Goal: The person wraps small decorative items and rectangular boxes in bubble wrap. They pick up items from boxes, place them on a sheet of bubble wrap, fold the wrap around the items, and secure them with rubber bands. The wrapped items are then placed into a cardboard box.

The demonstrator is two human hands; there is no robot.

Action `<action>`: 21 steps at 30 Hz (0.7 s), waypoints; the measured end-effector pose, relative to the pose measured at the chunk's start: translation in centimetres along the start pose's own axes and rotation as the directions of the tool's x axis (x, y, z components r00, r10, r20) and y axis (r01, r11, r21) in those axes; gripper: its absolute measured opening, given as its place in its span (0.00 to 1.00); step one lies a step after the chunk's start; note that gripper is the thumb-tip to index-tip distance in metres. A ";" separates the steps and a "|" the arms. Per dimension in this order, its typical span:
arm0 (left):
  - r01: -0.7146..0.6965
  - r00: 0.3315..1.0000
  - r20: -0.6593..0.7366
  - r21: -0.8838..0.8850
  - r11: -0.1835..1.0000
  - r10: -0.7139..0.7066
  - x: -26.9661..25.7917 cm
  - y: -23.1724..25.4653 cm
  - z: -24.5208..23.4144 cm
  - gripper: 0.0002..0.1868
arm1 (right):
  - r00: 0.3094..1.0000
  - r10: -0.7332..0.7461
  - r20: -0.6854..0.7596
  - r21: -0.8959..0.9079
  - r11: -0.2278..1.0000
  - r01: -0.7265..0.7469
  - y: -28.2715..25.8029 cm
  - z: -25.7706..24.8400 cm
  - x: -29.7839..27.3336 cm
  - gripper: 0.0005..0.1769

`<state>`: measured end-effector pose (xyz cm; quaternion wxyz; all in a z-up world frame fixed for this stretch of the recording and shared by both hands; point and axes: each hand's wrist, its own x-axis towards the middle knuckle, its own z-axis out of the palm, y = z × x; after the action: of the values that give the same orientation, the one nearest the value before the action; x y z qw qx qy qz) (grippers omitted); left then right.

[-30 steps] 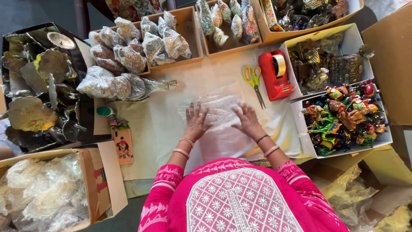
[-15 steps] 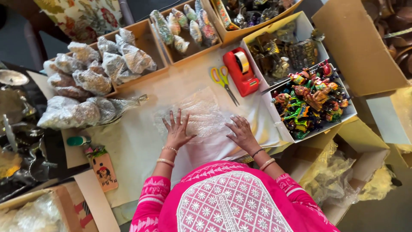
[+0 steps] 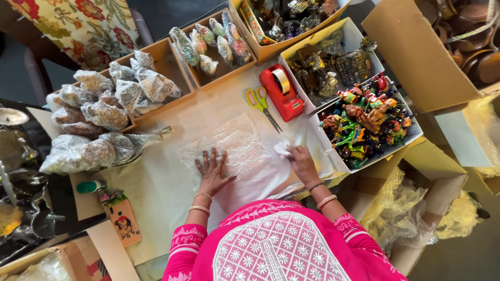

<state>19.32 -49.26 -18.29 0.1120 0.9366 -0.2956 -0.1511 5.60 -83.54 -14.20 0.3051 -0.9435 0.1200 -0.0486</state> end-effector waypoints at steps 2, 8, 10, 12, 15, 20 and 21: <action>-0.021 0.999 -0.031 -0.013 1.000 0.021 -0.2 -0.1 0.2 0.58 | 0.995 -0.072 -0.075 -0.027 0.997 0.071 -1.0 -2.1 1.6 0.22; -0.053 0.991 -0.126 0.011 0.999 0.054 -2.4 0.4 -0.5 0.50 | 0.930 -0.073 -0.359 0.147 0.980 0.134 -0.2 -8.9 7.6 0.25; -0.068 0.982 -0.172 0.033 0.997 0.072 -4.1 0.6 -0.5 0.46 | 0.910 0.056 -0.411 0.335 0.938 0.093 0.8 -11.6 9.8 0.24; -0.068 0.975 -0.212 0.002 0.998 0.066 -5.5 0.7 -0.4 0.41 | 0.822 -0.066 -0.566 0.019 0.996 0.092 2.4 -14.2 12.3 0.17; -0.037 0.976 -0.213 0.012 0.999 0.038 -7.3 0.8 -0.1 0.38 | 0.795 -0.010 -0.607 0.087 0.993 0.079 3.0 -16.0 14.9 0.17; -0.040 0.964 -0.263 -0.004 0.999 0.037 -7.7 0.6 -0.2 0.32 | 0.808 0.010 -0.589 0.140 0.986 0.090 2.1 -15.2 17.9 0.18; -0.035 0.962 -0.269 0.003 0.999 0.035 -7.5 0.5 -0.1 0.28 | 0.809 -0.010 -0.587 0.125 0.987 0.103 2.0 -14.8 18.4 0.18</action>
<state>13.29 -45.26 -16.45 0.1546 0.9430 -0.2941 -0.0207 20.54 -98.17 -3.07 0.3224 -0.8601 0.1757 -0.3542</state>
